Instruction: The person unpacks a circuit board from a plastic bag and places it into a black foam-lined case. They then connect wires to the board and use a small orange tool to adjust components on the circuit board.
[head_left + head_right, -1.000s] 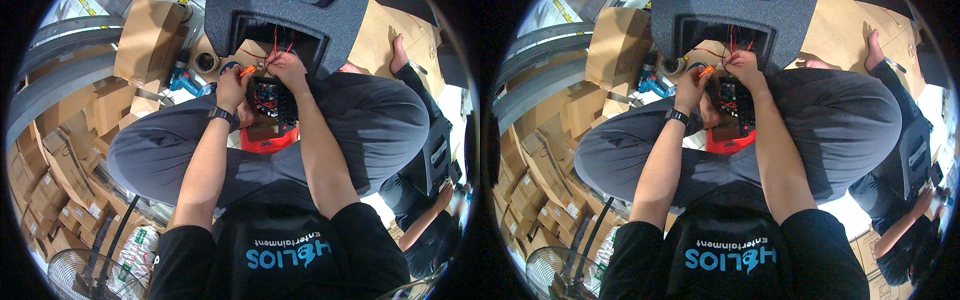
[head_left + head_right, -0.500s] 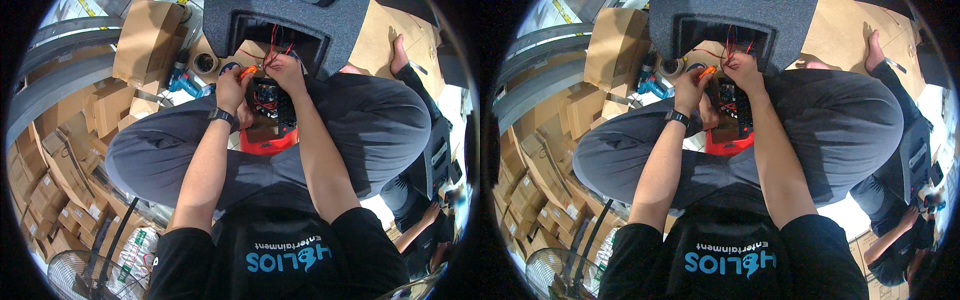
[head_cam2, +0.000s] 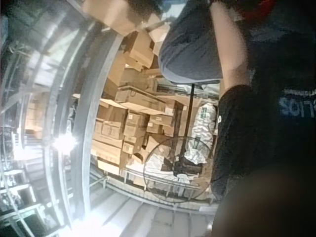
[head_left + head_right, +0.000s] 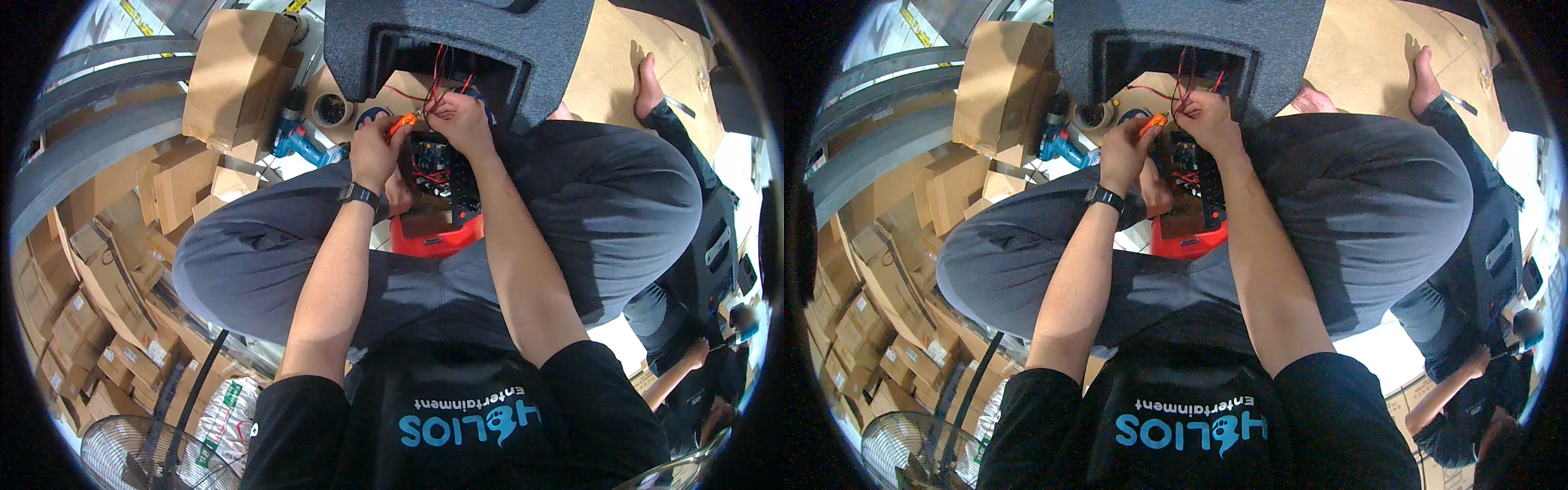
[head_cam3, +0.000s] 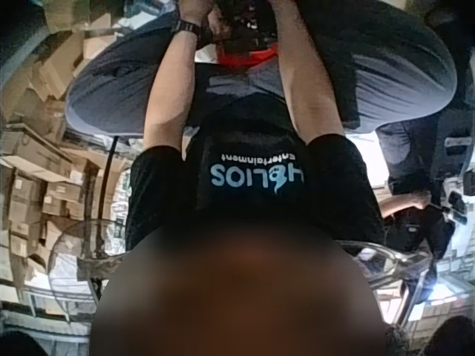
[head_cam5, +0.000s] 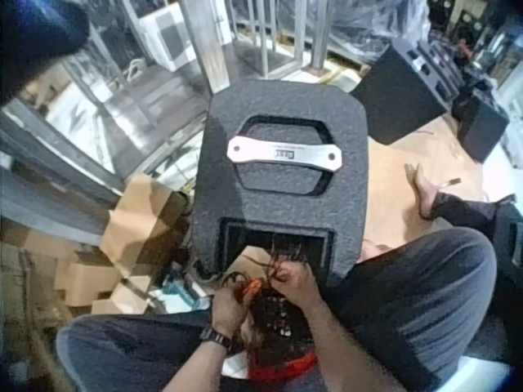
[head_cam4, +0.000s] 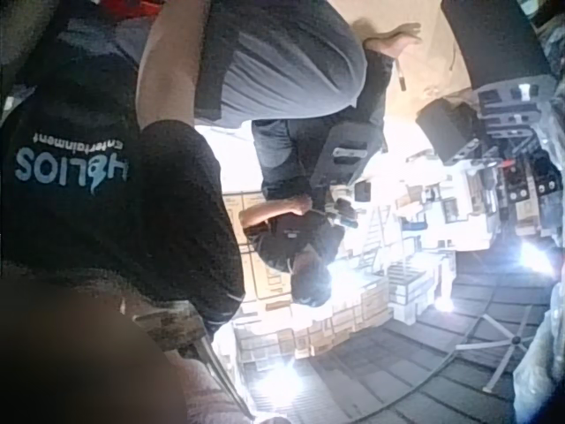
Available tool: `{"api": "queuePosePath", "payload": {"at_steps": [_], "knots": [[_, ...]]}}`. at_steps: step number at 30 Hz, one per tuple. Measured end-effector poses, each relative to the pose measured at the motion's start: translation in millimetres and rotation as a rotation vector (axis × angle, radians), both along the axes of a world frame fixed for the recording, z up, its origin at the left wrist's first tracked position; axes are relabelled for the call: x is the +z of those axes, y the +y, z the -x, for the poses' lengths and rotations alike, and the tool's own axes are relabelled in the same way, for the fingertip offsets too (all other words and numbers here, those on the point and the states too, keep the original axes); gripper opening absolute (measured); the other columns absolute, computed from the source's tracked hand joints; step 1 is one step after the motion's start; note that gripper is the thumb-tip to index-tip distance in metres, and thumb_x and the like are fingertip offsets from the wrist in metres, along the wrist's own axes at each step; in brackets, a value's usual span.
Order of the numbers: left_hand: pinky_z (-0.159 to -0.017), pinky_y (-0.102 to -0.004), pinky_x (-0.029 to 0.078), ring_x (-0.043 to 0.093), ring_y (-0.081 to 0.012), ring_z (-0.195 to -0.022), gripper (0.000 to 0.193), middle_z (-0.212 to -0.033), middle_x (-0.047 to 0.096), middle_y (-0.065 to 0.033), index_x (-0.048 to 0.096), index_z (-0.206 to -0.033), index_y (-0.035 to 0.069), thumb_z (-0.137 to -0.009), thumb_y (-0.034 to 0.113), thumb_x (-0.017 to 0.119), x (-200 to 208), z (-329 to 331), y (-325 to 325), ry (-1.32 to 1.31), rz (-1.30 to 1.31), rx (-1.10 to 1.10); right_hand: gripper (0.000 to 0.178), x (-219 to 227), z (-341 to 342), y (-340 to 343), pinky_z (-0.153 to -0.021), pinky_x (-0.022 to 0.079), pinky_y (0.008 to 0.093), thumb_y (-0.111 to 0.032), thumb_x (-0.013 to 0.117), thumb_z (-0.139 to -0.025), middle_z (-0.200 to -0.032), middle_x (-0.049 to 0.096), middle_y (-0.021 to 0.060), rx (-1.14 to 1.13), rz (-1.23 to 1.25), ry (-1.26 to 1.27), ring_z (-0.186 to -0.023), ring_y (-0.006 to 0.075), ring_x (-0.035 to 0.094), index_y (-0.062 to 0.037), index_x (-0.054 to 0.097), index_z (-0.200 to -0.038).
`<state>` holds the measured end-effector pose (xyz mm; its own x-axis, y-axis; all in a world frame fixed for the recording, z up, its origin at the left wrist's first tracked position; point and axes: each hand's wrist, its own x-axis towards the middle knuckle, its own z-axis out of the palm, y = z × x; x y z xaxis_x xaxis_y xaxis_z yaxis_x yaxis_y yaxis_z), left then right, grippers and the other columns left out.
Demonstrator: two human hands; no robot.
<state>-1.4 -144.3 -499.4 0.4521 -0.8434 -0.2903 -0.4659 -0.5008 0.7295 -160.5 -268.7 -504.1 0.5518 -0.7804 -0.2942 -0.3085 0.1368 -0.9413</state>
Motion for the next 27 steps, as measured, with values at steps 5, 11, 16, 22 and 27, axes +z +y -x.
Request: {"api": "queuePosePath", "payload": {"at_steps": [5, 11, 16, 22, 27], "knots": [[-0.084, -0.0491, 0.055, 0.068, -0.0393, -0.096, 0.034, -0.097, 0.074, -0.0211, 0.08, -0.11, 0.013, -0.094, 0.042, 0.073, -3, 0, 0, -0.044, -0.033, -0.014, 0.013, 1, -1, 0, -0.078, 0.06, 0.0257, -0.002, 0.077, -0.087, -0.091, 0.079, 0.007, 0.0, 0.026, 0.043, -0.083, 0.0106, 0.075, 0.0007, 0.075, -0.1], [-0.08, -0.0416, 0.057, 0.074, -0.0334, -0.091, 0.036, -0.099, 0.076, -0.0208, 0.078, -0.112, 0.004, -0.093, 0.035, 0.077, 6, 0, -2, -0.065, -0.03, -0.047, 0.013, 3, -3, 0, -0.078, 0.06, 0.027, -0.004, 0.078, -0.086, -0.089, 0.079, 0.0086, 0.005, 0.05, 0.128, -0.084, 0.0127, 0.076, 0.0002, 0.075, -0.098], [-0.078, -0.0389, 0.059, 0.077, -0.0328, -0.089, 0.038, -0.099, 0.077, -0.0213, 0.077, -0.111, 0.0, -0.093, 0.033, 0.078, 9, 2, -3, -0.15, -0.054, -0.052, 0.014, 2, -2, 1, -0.077, 0.06, 0.0289, -0.008, 0.079, -0.085, -0.088, 0.078, 0.0099, 0.001, 0.081, 0.136, -0.082, 0.0157, 0.076, 0.0002, 0.074, -0.096], [-0.079, -0.0387, 0.059, 0.076, -0.0327, -0.09, 0.036, -0.098, 0.077, -0.0203, 0.077, -0.113, 0.002, -0.093, 0.032, 0.077, 8, 2, 0, -0.137, -0.037, -0.037, 0.014, -2, 2, 2, -0.074, 0.059, 0.0295, -0.008, 0.078, -0.085, -0.087, 0.077, 0.0097, -0.024, 0.058, 0.091, -0.082, 0.0151, 0.075, 0.0, 0.073, -0.095], [-0.079, -0.0384, 0.059, 0.077, -0.0319, -0.091, 0.033, -0.099, 0.077, -0.018, 0.078, -0.113, 0.004, -0.093, 0.031, 0.076, 14, 2, -1, -0.112, -0.039, -0.027, 0.013, -9, 2, 2, -0.074, 0.059, 0.029, -0.006, 0.078, -0.083, -0.087, 0.077, 0.0098, -0.024, 0.057, 0.078, -0.082, 0.0153, 0.075, 0.0001, 0.072, -0.094]]}}
